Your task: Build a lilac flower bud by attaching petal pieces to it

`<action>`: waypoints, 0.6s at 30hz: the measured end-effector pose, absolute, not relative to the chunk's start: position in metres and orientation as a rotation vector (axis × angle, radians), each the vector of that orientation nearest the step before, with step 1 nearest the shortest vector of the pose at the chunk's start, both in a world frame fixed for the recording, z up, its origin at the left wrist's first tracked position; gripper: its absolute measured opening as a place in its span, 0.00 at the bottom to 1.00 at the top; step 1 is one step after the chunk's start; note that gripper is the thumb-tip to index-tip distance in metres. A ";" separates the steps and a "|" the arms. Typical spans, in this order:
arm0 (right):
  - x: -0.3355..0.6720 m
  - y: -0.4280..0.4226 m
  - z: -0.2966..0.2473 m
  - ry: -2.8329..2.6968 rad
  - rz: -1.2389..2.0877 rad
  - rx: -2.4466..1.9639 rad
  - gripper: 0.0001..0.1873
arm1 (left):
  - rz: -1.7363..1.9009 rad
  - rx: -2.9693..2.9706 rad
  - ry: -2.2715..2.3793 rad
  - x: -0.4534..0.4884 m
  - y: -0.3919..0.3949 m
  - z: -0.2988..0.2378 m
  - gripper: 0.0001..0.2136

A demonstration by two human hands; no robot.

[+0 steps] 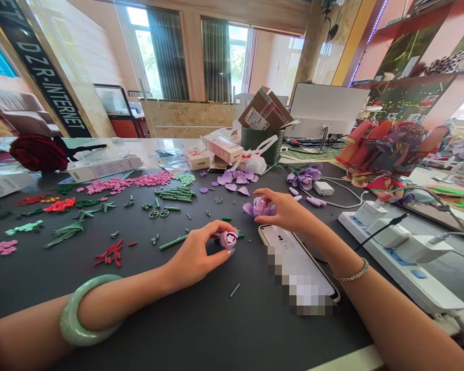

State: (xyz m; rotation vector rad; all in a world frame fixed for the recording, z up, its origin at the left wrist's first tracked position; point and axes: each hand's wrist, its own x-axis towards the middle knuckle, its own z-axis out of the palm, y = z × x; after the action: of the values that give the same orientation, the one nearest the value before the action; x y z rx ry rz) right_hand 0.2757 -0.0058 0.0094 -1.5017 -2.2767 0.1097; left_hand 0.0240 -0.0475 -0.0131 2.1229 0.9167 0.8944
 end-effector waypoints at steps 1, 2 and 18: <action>0.277 -0.005 0.009 -2.273 0.108 -1.506 0.31 | 0.893 2.123 0.915 0.024 -0.047 -0.013 0.11; 0.278 -0.004 0.009 -2.271 0.107 -1.510 0.30 | 0.892 2.123 0.914 0.024 -0.047 -0.013 0.11; 0.288 -0.003 0.016 -2.190 0.007 -1.588 0.30 | 0.885 2.170 0.938 0.025 -0.047 -0.013 0.11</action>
State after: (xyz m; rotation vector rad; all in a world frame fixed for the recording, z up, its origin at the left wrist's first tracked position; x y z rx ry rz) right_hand 0.2877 -0.0025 0.0165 -1.5877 -2.1901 0.0068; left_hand 0.0247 -0.0469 -0.0131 2.1703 0.9375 0.8849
